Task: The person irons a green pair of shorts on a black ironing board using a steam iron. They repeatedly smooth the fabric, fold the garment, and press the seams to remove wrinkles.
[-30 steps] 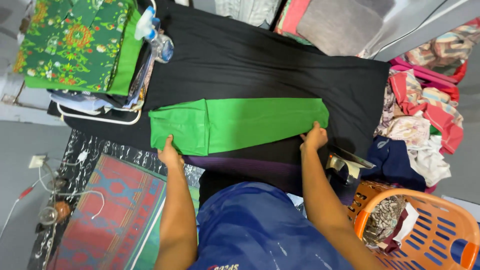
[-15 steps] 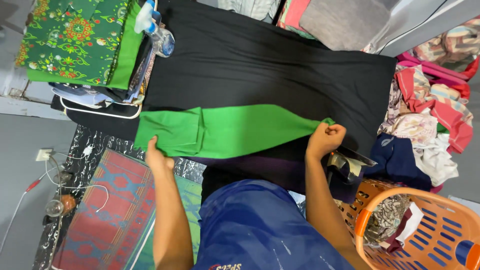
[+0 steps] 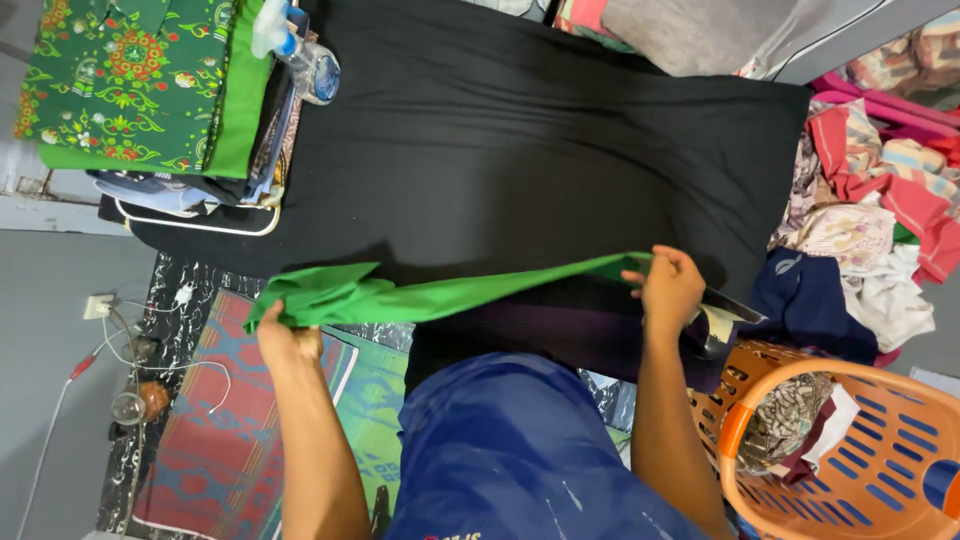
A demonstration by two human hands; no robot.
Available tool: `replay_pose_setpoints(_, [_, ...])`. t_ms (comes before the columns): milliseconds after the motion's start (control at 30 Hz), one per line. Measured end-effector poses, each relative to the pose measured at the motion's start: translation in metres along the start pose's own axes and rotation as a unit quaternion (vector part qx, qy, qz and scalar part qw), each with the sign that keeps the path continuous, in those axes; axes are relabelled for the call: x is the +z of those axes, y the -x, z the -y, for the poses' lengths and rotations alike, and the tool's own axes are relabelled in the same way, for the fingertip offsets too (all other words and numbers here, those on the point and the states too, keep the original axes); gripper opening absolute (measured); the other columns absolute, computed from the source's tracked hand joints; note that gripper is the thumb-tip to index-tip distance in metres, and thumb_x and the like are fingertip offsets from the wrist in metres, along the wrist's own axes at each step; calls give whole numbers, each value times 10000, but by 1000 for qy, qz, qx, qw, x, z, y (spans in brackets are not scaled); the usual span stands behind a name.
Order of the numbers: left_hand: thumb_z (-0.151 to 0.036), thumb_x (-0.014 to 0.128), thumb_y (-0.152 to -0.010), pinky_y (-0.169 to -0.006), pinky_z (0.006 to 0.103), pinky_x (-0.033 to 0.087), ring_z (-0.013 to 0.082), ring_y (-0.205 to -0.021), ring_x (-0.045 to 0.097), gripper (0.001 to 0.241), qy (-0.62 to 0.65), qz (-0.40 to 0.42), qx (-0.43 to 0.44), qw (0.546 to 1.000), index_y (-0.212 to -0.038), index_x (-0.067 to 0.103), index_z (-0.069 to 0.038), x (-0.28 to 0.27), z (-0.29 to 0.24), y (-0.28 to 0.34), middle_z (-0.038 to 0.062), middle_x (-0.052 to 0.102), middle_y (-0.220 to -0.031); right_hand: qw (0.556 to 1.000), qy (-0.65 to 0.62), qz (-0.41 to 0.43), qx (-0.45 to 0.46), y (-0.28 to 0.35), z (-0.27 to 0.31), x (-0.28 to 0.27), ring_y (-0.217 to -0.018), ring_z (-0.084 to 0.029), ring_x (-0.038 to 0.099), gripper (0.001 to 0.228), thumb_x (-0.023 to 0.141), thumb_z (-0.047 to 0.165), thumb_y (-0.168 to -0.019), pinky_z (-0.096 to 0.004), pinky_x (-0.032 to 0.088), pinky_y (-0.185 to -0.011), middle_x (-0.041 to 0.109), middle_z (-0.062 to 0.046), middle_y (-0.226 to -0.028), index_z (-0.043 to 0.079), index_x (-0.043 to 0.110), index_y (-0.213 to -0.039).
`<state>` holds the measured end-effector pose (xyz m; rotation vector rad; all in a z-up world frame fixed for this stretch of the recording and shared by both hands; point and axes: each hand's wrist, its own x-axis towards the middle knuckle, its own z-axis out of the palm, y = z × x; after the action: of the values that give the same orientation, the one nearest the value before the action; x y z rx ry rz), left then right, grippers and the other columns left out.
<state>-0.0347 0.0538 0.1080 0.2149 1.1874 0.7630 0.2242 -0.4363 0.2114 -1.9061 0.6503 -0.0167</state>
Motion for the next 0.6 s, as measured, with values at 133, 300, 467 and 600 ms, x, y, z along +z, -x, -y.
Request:
replay_pose_setpoints(133, [-228,674,-953,-955,673,573,449,-1215,658,478,-56,-29,-36,997,-1335,509,9,41,12,-48,244,635,-1285,997,57,36,-42,-34,1,29,-557,-261,733,231,576,39,-811,-279,567,-351,754,-176,-849,-7,676,-1014])
replay_pose_setpoints(300, [-278,636,-1003,-1077,686,404,468,-1331,523,555,-118,-36,-42,991,-1397,414,43,89,27,-122,270,477,-1381,972,212,25,-94,-83,10,85,-611,-301,730,117,628,75,-811,-396,583,-424,754,-96,-758,73,726,-875])
replay_pose_setpoints(467, [-375,587,-1028,-1054,655,423,493,-1311,541,597,-133,-69,-94,984,-1394,381,49,142,44,-130,254,478,-1328,947,296,-19,-126,-122,-15,133,-944,-453,716,180,615,173,-861,-560,587,-814,758,-147,-919,184,738,-992])
replay_pose_setpoints(600, [-352,875,-915,-1095,770,300,495,-1472,253,1075,-114,-20,47,992,-1587,54,-176,143,74,-111,231,21,-1629,925,252,-43,-282,-101,-54,141,-994,-446,704,436,715,44,-855,-571,534,-898,742,-194,-1070,118,641,-1279])
